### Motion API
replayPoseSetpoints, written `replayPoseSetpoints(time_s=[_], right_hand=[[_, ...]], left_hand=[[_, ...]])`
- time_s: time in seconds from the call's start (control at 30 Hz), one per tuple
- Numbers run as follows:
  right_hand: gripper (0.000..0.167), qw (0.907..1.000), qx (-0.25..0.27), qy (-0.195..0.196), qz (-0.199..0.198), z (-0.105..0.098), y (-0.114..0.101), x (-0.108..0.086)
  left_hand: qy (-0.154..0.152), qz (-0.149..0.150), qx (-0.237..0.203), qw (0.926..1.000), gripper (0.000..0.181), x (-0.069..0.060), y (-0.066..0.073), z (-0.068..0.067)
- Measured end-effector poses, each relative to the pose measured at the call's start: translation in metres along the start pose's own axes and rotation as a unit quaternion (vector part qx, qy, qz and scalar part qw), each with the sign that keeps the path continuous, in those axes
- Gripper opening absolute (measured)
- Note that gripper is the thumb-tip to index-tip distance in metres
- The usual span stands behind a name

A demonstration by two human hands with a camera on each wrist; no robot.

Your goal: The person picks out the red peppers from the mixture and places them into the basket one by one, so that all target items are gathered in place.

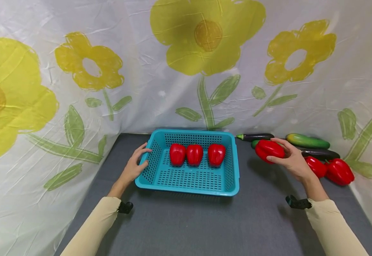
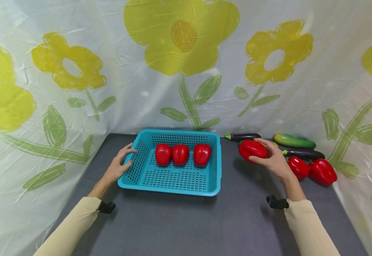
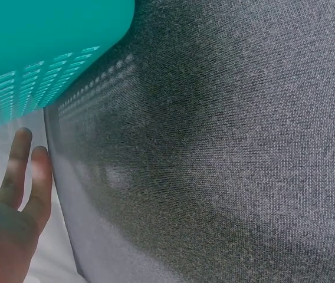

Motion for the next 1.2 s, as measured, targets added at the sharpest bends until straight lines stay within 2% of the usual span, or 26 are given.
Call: replayPoseSetpoints(time_s=[0.13,0.23,0.4,0.6,0.83,0.93,1.07,1.2], right_hand=[[0.067,0.9987,-0.048,0.001,0.013,0.001,0.000,-0.001],[0.066,0.9978,-0.062,0.009,0.022,0.002,0.000,-0.003],[0.063,0.9981,-0.056,0.007,0.027,0.005,-0.001,-0.005],[0.058,0.9990,-0.043,-0.004,0.006,0.009,-0.005,-0.007],[0.058,0.9996,-0.026,-0.013,0.001,0.017,-0.005,-0.006],[0.058,0.9994,-0.031,-0.014,-0.001,0.020,-0.005,-0.005],[0.059,0.9990,-0.045,-0.008,0.000,0.023,-0.005,-0.003],[0.058,0.9994,-0.031,-0.004,0.011,0.024,-0.007,0.000]], left_hand=[[0.000,0.002,0.001,1.0000,0.039,0.000,0.001,0.000],[0.001,0.001,0.003,1.0000,0.038,0.000,0.001,0.000],[0.003,0.001,-0.002,1.0000,0.039,0.001,0.002,-0.001],[0.001,-0.002,-0.004,1.0000,0.039,0.000,0.001,-0.001],[-0.001,-0.011,-0.001,0.9999,0.039,-0.002,-0.002,0.000],[0.005,-0.006,-0.003,1.0000,0.039,-0.003,-0.011,0.000],[0.015,-0.005,0.003,0.9999,0.041,-0.003,-0.032,0.001],[0.017,-0.011,0.009,0.9998,0.042,-0.002,-0.045,0.001]])
Point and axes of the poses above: each hand's wrist, its own x-axis towards the middle knuckle, its own z-axis out of the palm, y = z × x, the point moved 4 cm from there along x, towards the middle knuckle, and after that the axes turned 4 degrees about -x, right-handed, at the moved point
